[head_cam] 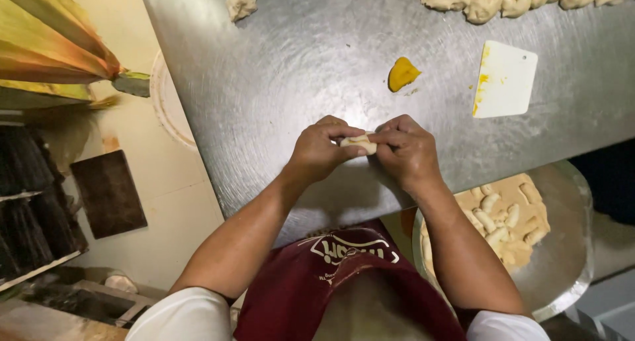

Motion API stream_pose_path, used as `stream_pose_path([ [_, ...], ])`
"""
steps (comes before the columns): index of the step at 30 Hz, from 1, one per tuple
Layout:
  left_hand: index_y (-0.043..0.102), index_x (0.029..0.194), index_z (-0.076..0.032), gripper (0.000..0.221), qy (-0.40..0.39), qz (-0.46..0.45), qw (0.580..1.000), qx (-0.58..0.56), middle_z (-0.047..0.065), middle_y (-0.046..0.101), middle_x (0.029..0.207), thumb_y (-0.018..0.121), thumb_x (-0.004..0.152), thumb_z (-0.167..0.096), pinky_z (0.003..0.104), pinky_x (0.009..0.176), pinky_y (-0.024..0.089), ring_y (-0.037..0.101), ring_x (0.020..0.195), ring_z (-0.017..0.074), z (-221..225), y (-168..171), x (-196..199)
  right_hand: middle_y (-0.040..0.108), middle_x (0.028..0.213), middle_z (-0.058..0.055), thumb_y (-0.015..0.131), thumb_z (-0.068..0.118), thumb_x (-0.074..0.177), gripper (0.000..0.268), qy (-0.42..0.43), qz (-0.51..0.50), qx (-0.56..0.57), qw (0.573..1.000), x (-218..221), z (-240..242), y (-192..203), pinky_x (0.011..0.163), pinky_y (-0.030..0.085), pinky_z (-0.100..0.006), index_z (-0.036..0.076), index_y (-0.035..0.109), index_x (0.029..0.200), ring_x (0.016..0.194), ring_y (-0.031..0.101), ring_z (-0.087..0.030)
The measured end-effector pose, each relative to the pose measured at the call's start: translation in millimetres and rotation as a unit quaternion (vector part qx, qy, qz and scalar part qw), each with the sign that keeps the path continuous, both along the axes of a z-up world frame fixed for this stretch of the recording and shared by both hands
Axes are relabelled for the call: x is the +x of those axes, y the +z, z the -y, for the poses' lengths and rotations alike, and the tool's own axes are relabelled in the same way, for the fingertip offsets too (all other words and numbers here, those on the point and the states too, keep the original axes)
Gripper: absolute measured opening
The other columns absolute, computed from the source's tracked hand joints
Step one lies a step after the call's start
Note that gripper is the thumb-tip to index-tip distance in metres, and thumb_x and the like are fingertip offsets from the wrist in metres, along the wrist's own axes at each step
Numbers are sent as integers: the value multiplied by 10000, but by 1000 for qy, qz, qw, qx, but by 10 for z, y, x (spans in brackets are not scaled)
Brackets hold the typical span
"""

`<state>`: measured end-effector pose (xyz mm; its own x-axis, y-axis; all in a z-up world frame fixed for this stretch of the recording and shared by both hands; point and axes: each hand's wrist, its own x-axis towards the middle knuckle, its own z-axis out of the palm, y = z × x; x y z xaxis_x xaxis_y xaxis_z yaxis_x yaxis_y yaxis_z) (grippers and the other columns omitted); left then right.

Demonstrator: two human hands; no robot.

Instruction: Filling and rolling small portions of dough on a bakery work table

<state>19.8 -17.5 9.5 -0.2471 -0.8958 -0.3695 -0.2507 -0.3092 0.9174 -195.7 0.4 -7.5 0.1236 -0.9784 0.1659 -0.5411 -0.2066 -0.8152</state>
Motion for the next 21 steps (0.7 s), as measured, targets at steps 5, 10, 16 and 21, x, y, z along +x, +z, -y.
stream_pose_path([
  [5, 836, 990, -211, 230, 9, 107, 980, -170, -5, 692, 916, 875, 765, -240, 248, 714, 596, 722, 820, 142, 89, -390, -117, 734, 933, -193, 768, -51, 790, 407, -22, 14, -9, 1000, 208, -115, 374, 747, 607, -433, 23, 738, 1189, 846, 741, -353],
  [10, 795, 1022, -262, 217, -32, 177, 958, -222, -4, 728, 983, 771, 807, -261, 317, 837, 609, 757, 925, 223, -120, -386, -210, 733, 843, -221, 793, -61, 769, 582, 16, -169, -150, 974, 333, 1, -7, 672, 616, -467, -15, 695, 1341, 769, 727, -373],
  [16, 416, 1496, 136, 788, -213, 261, 880, -336, 356, 513, 1475, 713, 844, -194, 470, 1233, 348, 490, 1416, 447, -480, 219, -299, 758, 995, -279, 654, -6, 866, 613, 119, -129, 133, 975, 90, 390, 739, 866, 529, -634, 122, 615, 1464, 953, 675, -551],
  [21, 584, 1311, 55, 708, -237, 374, 814, -378, 278, 626, 1334, 699, 874, -490, 574, 1175, 308, 537, 1351, 428, -364, 293, -357, 777, 1029, -111, 691, 243, 979, 386, 124, -264, -94, 952, 88, 812, 295, 844, 558, -533, 188, 702, 1362, 934, 732, -381],
])
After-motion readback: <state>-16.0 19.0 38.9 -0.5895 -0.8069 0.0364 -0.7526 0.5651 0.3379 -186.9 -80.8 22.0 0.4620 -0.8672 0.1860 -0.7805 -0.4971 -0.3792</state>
